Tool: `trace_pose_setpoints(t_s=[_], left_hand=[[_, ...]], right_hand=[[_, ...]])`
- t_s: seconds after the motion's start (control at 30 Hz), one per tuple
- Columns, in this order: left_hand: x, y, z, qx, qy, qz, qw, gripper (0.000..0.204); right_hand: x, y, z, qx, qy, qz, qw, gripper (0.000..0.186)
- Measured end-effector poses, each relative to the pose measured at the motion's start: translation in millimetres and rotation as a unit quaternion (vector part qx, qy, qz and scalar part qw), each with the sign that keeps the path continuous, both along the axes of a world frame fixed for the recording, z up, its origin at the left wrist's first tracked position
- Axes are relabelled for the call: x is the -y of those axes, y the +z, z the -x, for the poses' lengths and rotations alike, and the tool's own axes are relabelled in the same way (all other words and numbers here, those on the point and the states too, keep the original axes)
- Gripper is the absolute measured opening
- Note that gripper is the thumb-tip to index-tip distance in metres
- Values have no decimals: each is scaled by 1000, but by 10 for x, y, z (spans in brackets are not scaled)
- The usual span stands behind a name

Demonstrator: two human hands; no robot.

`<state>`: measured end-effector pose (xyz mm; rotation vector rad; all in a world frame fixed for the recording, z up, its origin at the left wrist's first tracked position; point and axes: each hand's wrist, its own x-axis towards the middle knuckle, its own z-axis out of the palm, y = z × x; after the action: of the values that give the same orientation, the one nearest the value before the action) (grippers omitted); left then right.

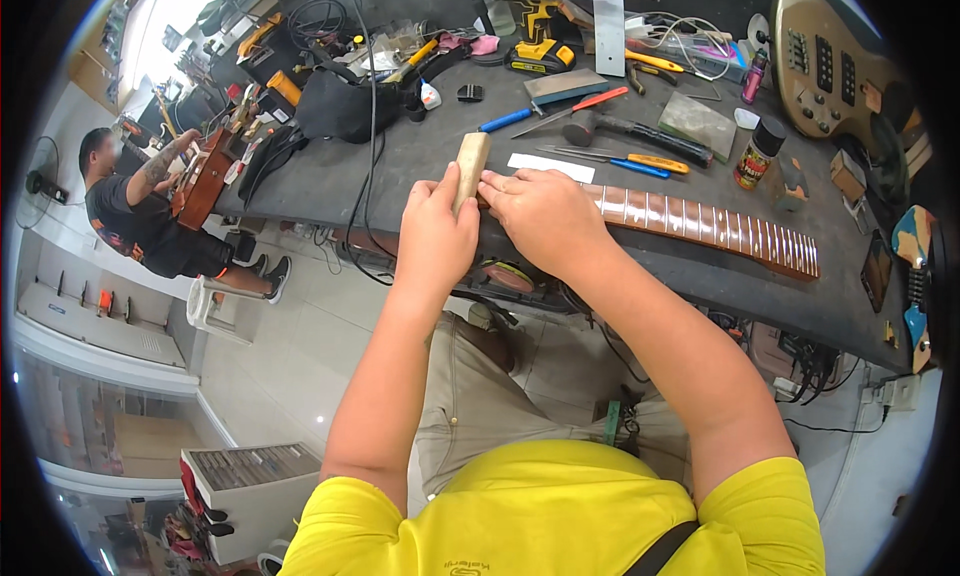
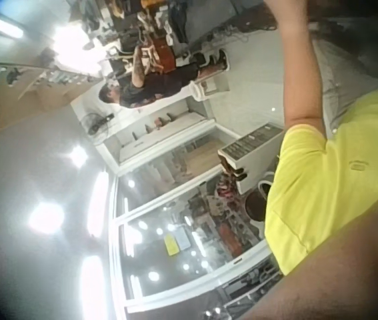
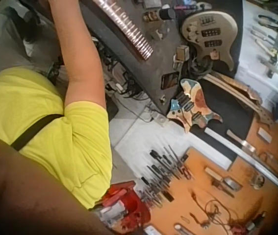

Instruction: The person sands a guitar neck with a sanding block, retrieves a file from a drawer, and files the fretboard of the guitar neck with the file.

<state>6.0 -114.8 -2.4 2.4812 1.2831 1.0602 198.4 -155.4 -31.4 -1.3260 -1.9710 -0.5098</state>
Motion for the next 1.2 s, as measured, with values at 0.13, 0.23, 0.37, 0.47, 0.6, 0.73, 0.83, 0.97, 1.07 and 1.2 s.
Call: trace_pose_setpoints(t_s=[0.13,0.23,0.37,0.47,0.6,0.73,0.83,0.97,1.07,1.2], left_hand=[[359,-192,202,8,-29,15,999,51],[370,-186,283,10,-26,16,999,54],[-18,119,-14,14,-35,-15,999,52],[52,262,167,430,-91,367,820,56],[134,142,701,614,-224,567,501,54],[325,114,804,634,-286,607,384,46],[409,118,853,618,-316,606,388,46],[519,139,869,558,-355,619,423,56],[616,261,813,529,-344,631,450,64],[625,230,792,538,-419,610,403,72]], right_hand=[[39,-103,-144,-5,-25,4,1000,33],[32,-40,-48,-23,-23,19,999,32],[34,6,-58,-13,-13,32,999,33],[63,32,-31,-68,5,47,997,35],[104,120,-22,-99,15,48,994,35],[147,228,-101,-237,63,12,969,36],[267,508,-73,-397,140,83,903,41],[360,632,135,-548,222,206,780,55],[403,691,167,-585,282,345,678,40],[505,642,233,-663,266,329,618,37]])
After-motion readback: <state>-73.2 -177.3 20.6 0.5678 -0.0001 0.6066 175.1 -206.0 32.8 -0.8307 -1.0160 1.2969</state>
